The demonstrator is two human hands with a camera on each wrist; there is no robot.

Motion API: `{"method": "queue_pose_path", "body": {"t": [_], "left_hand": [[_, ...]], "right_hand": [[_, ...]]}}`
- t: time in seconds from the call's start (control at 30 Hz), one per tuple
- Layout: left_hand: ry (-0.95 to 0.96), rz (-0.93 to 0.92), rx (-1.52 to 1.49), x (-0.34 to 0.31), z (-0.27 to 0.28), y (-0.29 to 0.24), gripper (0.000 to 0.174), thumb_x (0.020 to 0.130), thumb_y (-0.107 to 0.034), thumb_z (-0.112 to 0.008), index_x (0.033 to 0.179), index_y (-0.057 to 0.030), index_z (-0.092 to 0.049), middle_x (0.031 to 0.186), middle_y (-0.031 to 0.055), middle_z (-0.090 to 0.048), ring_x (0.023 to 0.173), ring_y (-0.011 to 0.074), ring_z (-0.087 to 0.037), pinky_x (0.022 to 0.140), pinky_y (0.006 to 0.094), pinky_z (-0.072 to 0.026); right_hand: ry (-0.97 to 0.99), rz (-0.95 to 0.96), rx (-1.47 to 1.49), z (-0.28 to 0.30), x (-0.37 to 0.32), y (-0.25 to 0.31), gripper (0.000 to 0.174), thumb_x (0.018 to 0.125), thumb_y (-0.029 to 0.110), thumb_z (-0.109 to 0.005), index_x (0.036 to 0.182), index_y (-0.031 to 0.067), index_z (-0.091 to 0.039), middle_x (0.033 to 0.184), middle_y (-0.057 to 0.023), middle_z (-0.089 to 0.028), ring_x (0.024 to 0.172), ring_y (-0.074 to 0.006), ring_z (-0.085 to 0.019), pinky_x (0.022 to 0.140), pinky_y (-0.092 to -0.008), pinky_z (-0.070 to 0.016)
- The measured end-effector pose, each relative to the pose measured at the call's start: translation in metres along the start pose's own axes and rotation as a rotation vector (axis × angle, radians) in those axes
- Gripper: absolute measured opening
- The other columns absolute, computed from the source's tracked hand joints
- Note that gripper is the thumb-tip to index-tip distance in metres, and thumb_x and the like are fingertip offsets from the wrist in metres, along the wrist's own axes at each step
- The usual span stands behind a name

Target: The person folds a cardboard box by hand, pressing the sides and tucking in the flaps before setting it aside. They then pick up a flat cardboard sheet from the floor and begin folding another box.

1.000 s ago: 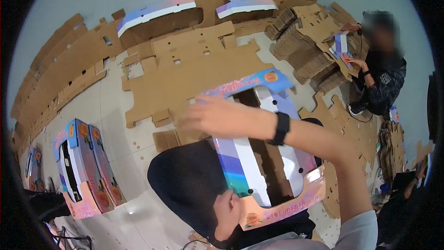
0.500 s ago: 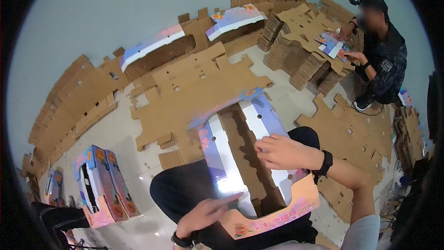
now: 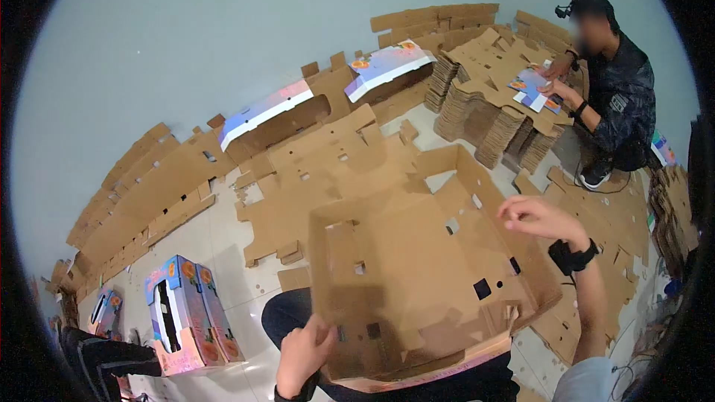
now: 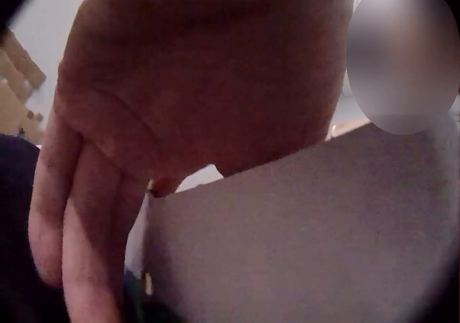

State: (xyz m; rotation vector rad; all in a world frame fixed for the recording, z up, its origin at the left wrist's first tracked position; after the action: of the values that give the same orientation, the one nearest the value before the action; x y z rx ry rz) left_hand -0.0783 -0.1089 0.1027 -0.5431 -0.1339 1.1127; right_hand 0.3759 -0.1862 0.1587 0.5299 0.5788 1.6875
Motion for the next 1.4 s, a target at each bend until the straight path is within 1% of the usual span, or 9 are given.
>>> {"method": "queue_pose_path", "body": {"t": [0.13,0.2,0.37,0.63,0.73,0.77,1.0,1.27,1.4], "left_hand": [[0.055,0.058,-0.284,-0.029,0.017,0.016,0.024,0.077,-0.014,-0.064,0.099,-0.0092,-0.055,0.087,0.0226,-0.063,0.082,0.0403,-0.061,0.071,0.0448,-0.0496],[0.110,-0.017,-0.513,-0.041,0.003,0.027,0.041,0.076,0.000,-0.065,0.114,-0.0042,-0.051,0.103,0.0105,-0.060,0.097,0.0191,-0.056,0.083,0.0295,-0.0449],[0.384,-0.058,-0.777,-0.061,-0.014,0.048,0.050,0.071,0.005,-0.065,0.117,-0.0064,-0.048,0.112,0.0066,-0.055,0.101,0.0173,-0.054,0.082,0.0275,-0.0451],[0.388,-0.002,-0.953,-0.054,-0.018,0.055,0.039,0.081,-0.031,-0.066,0.106,-0.0027,-0.056,0.081,-0.0026,-0.059,0.074,0.0042,-0.053,0.067,0.0208,-0.0421],[0.228,-0.127,-0.943,-0.030,-0.012,0.077,0.023,0.074,0.009,-0.053,0.094,-0.0001,-0.062,0.096,0.0117,-0.065,0.095,0.0237,-0.064,0.083,0.0330,-0.0491],[0.230,-0.069,-0.998,-0.029,-0.010,0.088,0.028,0.073,0.016,-0.045,0.089,0.0035,-0.063,0.095,0.0074,-0.065,0.094,0.0168,-0.060,0.086,0.0286,-0.0470],[0.469,-0.035,-0.859,0.002,-0.002,0.093,0.016,0.079,0.011,-0.049,0.085,0.0036,-0.061,0.089,0.0049,-0.063,0.087,0.0118,-0.060,0.079,0.0255,-0.0472],[0.162,-0.084,-0.562,-0.014,0.001,0.017,0.024,0.070,0.006,-0.052,0.091,0.0007,-0.064,0.087,0.0060,-0.065,0.083,0.0112,-0.060,0.076,0.0239,-0.0462],[0.021,-0.060,-0.791,0.005,0.026,0.027,0.033,0.067,0.004,-0.048,0.094,0.0000,-0.066,0.091,0.0030,-0.064,0.082,0.0096,-0.057,0.072,0.0238,-0.0453]], "right_hand": [[-0.119,0.005,0.016,-0.002,-0.027,-0.036,0.044,0.081,0.009,-0.067,0.120,0.0068,-0.048,0.130,-0.0059,-0.042,0.078,-0.0093,-0.052,0.067,-0.0236,-0.0428],[-0.370,-0.195,0.347,-0.003,-0.038,-0.030,0.054,0.083,0.015,-0.067,0.129,0.0062,-0.041,0.110,-0.0057,-0.054,0.060,-0.0058,-0.049,0.052,-0.0191,-0.0389],[-0.018,-0.754,0.420,-0.035,-0.096,-0.118,0.038,0.088,0.032,-0.063,0.113,0.0050,-0.058,0.066,0.0068,-0.049,0.045,-0.0022,-0.040,0.038,-0.0209,-0.0311],[-0.573,-0.758,0.925,-0.108,-0.128,-0.118,0.036,0.089,0.035,-0.061,0.105,0.0017,-0.060,0.088,-0.0015,-0.064,0.074,-0.0087,-0.058,0.067,-0.0248,-0.0477],[-0.690,-0.747,1.050,-0.128,-0.131,-0.123,0.036,0.089,0.033,-0.061,0.106,0.0016,-0.060,0.094,-0.0038,-0.064,0.084,-0.0116,-0.059,0.079,-0.0286,-0.0479],[-0.721,-0.733,1.108,-0.132,-0.130,-0.121,0.035,0.089,0.033,-0.061,0.105,0.0013,-0.060,0.095,-0.0041,-0.064,0.085,-0.0121,-0.059,0.080,-0.0291,-0.0477],[-0.508,-0.663,0.932,-0.125,-0.140,-0.132,0.031,0.093,0.032,-0.055,0.101,0.0028,-0.061,0.082,-0.0017,-0.065,0.069,-0.0090,-0.061,0.065,-0.0248,-0.0506],[-0.790,-0.664,0.919,-0.159,-0.142,-0.184,0.033,0.093,0.032,-0.054,0.106,0.0023,-0.060,0.092,-0.0026,-0.066,0.079,-0.0102,-0.062,0.070,-0.0270,-0.0504],[-0.471,-0.642,1.034,-0.129,-0.134,-0.157,0.036,0.091,0.036,-0.058,0.104,0.0022,-0.058,0.094,-0.0038,-0.063,0.084,-0.0119,-0.058,0.075,-0.0280,-0.0487]]}}
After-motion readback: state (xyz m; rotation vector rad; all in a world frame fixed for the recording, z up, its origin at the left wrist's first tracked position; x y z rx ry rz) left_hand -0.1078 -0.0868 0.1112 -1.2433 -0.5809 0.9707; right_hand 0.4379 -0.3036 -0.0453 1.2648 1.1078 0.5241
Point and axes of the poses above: each hand's wrist, its own x-axis towards the middle knuckle, its own z-axis out of the back of the hand, y = z × x, the point moved 1 cm from there along x, towards the middle knuckle
